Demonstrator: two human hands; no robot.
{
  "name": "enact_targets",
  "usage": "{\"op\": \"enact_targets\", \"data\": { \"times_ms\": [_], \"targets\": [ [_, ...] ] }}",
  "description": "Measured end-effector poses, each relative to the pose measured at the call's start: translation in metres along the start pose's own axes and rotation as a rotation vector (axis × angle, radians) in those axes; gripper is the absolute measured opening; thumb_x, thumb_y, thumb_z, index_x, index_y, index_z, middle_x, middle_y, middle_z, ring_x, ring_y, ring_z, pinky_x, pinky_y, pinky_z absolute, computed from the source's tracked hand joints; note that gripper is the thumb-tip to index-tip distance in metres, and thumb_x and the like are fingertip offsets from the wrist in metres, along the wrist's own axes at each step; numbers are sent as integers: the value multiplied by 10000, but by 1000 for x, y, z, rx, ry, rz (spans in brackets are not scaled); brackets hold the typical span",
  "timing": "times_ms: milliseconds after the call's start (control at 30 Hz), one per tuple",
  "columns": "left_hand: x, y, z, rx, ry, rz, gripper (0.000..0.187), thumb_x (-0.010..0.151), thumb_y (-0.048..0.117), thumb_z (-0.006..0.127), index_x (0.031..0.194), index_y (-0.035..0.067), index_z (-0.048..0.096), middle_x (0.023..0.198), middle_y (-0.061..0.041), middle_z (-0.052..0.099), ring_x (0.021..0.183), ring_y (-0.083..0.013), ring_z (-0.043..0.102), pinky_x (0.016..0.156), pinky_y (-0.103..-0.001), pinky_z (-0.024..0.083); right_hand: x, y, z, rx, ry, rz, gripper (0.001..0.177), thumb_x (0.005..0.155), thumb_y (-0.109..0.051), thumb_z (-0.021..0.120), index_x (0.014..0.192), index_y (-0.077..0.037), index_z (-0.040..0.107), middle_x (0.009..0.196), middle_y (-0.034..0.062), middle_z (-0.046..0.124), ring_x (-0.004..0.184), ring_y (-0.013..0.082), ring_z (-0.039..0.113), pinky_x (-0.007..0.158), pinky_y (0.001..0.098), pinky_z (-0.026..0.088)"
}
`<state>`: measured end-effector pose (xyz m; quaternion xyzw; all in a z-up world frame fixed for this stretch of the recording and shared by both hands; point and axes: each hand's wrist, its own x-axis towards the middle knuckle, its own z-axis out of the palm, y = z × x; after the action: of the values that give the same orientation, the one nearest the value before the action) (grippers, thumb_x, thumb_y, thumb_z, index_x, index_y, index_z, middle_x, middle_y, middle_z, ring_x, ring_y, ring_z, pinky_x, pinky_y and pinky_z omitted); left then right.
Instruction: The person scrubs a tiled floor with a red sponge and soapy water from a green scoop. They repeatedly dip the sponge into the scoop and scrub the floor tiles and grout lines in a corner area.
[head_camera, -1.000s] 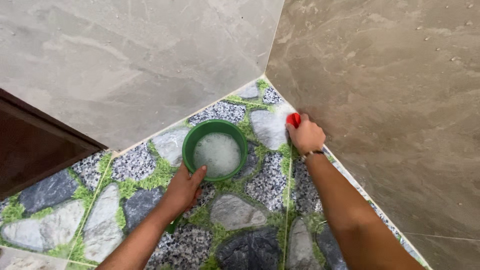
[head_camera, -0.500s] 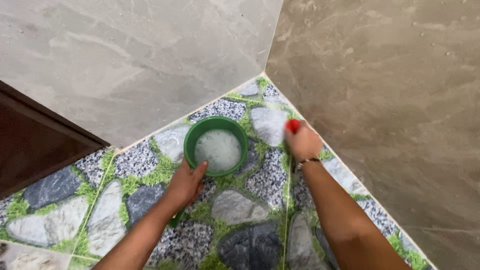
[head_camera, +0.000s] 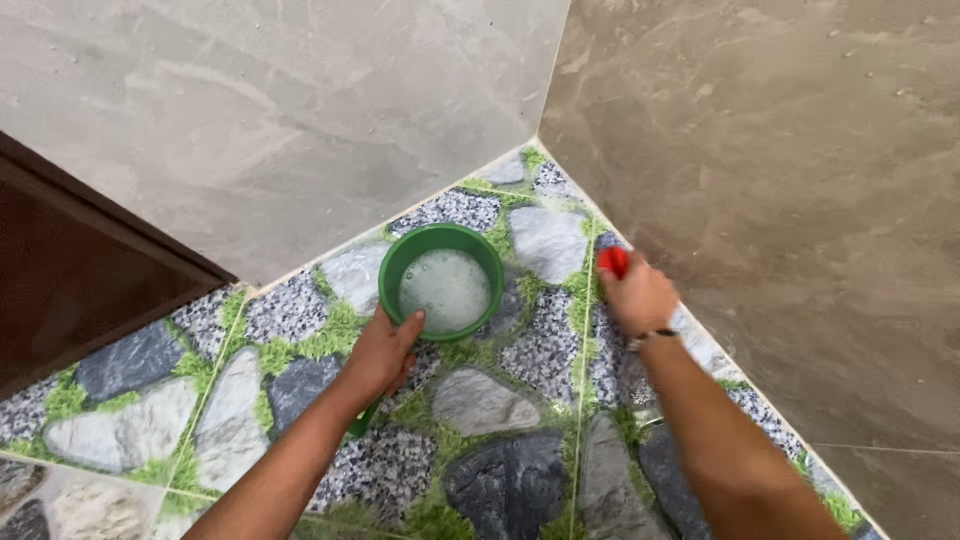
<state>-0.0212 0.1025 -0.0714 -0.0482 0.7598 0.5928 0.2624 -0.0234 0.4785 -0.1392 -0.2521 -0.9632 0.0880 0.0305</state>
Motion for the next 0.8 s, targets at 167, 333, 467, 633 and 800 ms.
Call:
{"op": "enact_targets", "data": {
  "times_ms": [167, 333, 467, 633, 800],
  "targets": [
    [5, 4, 9, 29, 28, -21, 602, 988, 326, 562, 1504, 178, 290, 520, -54, 471, 332, -166, 388, 315, -347, 315, -61, -51, 14, 153, -200, -159, 537, 958, -560, 590, 1350, -193, 596, 792, 90, 739, 577, 191, 695, 498, 313, 556],
    [5, 10, 12, 56, 41, -8, 621, 986, 323, 557, 1517, 189, 264, 507, -47, 466, 323, -171, 385, 313, -352, 316, -80, -21, -12, -18, -376, -214, 597, 938, -598, 544, 1455, -304, 498, 723, 62, 732, 526, 148, 664, 464, 290, 547],
    [4, 7, 10, 55, 28, 4, 642, 984, 327, 550, 1524, 195, 229, 494, -54, 467, 316, -176, 386, 312, -357, 320, -29, -16, -18, 34, -122, -33, 539, 939, -598, 648, 1286, -186, 653, 878, 113, 778, 665, 237, 710, 582, 377, 573],
    [12, 7, 11, 52, 11, -13, 605, 993, 342, 552, 1502, 159, 282, 490, -60, 462, 313, -188, 390, 312, -362, 318, -36, -63, 11, 265, -21, 17, 465, 935, -491, 682, 1280, -179, 660, 876, 108, 773, 652, 217, 707, 575, 364, 584],
    [10, 6, 11, 79, 27, -54, 636, 985, 343, 555, 1519, 188, 248, 483, -51, 475, 315, -189, 415, 318, -361, 338, -108, -71, 14, 174, -274, -289, 475, 945, -483, 616, 1328, -202, 620, 794, 69, 733, 537, 156, 676, 444, 262, 538]
  ]
}}
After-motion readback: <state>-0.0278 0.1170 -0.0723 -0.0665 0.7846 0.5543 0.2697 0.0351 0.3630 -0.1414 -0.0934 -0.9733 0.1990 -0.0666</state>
